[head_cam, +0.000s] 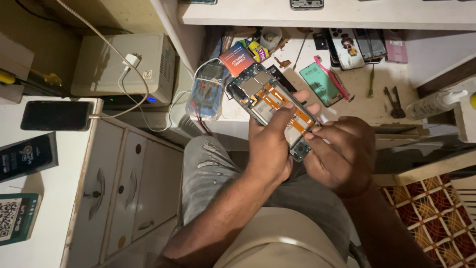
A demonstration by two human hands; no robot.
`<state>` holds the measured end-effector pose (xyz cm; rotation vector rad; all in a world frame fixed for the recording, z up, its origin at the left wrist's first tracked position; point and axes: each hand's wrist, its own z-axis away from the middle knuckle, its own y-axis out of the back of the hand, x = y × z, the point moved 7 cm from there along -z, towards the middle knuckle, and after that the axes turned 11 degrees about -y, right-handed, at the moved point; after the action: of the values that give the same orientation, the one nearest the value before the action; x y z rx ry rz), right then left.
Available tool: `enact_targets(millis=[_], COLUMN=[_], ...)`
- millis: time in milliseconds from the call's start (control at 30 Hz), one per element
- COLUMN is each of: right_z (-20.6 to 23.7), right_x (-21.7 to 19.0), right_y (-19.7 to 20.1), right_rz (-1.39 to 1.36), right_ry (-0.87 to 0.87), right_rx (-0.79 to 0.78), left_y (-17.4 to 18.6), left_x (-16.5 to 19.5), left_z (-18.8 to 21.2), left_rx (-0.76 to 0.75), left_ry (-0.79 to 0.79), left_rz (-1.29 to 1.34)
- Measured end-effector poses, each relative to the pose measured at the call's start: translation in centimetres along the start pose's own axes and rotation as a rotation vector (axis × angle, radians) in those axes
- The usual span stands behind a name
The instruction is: The person holds a disassembled smartphone in one hand and works on its internal components with the other, pressing and aligning an orange flex cable and battery assembly inside the phone frame. They repeatedly reposition the phone and press components into place throughout the clip.
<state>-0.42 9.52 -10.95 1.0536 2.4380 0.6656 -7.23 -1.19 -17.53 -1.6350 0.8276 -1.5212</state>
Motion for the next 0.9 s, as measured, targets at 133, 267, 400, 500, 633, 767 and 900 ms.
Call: enact_targets(millis=[133,267,400,500,633,767,900], right_z=[-0.5,-0.7,-0.6,-0.5,-0.4,-1.0,-2.1], right_x=[-0.4,-0.7,-0.5,0.0,0.6,0.2,-0.2], right_y=[0.4,0.6,0.6,0.8,1.4,1.9,2.2], right_rz=[-0.005,0.049,0.057,0.005,-0.007,-0.080,-0.053], right_ry=[0.058,0.090,0.099,0.045,-0.080,-0.104,-0.098], right_rx=[0.005,-0.006,-0.023,-0.053,-0.052,-0.046,-0.088], left_y=[-0.1,0.0,-0.1,-0.2,-0.1,-0.4,-1.1], left_x=[0.1,0.2,0.2,0.3,1.0,1.5,1.8], left_z=[0.1,0.3,0.2,0.1,0.3,0.6,1.3], left_rx=[0.005,0.019,0.008,-0.008,-0.011,-0.013,-0.023], left_ry=[-0.004,-0.004,0.023,0.081,0.089,0.108,0.120], left_rz=[0.024,0.014,0.043,0.096,0.127,0.171,0.184])
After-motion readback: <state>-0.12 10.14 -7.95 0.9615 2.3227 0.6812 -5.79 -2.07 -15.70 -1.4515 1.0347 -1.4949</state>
